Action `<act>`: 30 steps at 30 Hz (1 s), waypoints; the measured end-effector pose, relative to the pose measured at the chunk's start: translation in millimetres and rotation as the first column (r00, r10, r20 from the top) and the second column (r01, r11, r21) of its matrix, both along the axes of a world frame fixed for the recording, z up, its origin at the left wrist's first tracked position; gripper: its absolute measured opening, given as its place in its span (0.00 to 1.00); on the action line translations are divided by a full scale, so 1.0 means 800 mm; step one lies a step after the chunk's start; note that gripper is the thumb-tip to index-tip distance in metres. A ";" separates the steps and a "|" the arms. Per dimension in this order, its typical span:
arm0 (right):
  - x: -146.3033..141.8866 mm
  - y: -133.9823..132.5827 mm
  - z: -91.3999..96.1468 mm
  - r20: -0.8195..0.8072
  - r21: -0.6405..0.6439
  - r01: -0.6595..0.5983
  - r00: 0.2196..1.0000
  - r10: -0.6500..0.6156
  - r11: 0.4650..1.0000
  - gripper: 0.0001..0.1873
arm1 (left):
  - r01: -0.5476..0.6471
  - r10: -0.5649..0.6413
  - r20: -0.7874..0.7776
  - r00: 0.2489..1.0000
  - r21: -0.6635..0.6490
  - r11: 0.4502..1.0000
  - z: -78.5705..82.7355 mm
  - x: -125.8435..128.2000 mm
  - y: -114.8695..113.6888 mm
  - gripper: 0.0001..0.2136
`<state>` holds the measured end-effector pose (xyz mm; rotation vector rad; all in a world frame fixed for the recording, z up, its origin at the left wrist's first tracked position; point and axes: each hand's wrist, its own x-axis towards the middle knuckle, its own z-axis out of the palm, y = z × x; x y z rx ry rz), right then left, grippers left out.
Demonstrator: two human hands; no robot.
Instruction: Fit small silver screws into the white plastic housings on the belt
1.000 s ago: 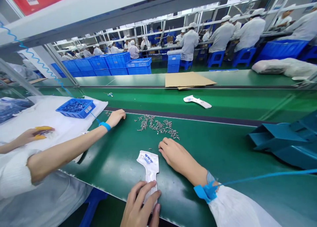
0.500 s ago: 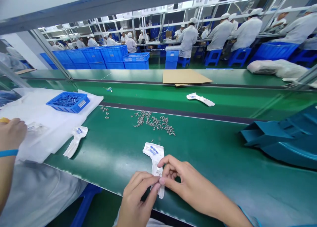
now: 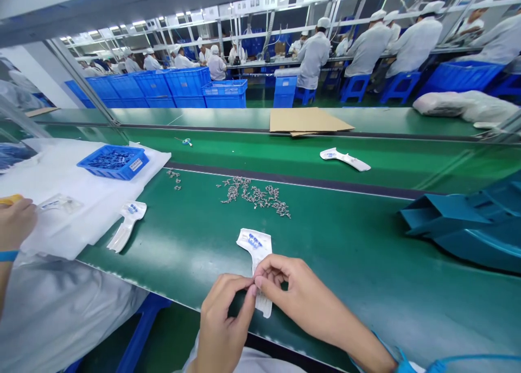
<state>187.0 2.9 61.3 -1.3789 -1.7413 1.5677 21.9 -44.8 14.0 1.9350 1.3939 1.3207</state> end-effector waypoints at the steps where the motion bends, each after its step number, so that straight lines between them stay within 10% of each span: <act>1: 0.000 0.000 0.000 0.029 0.011 0.000 1.000 0.000 1.000 0.10 | 0.002 -0.002 -0.006 1.000 0.014 1.000 0.000 -0.001 0.001 0.08; 12: -0.006 0.006 -0.014 0.310 0.035 -0.030 0.951 0.018 0.999 0.09 | 0.111 -0.168 -0.425 0.889 -0.154 0.982 -0.011 -0.026 0.019 0.24; 30: -0.007 -0.001 -0.024 0.414 0.031 0.009 0.910 -0.021 0.999 0.12 | 0.088 -0.179 -0.457 0.871 -0.213 0.973 -0.006 -0.021 0.021 0.23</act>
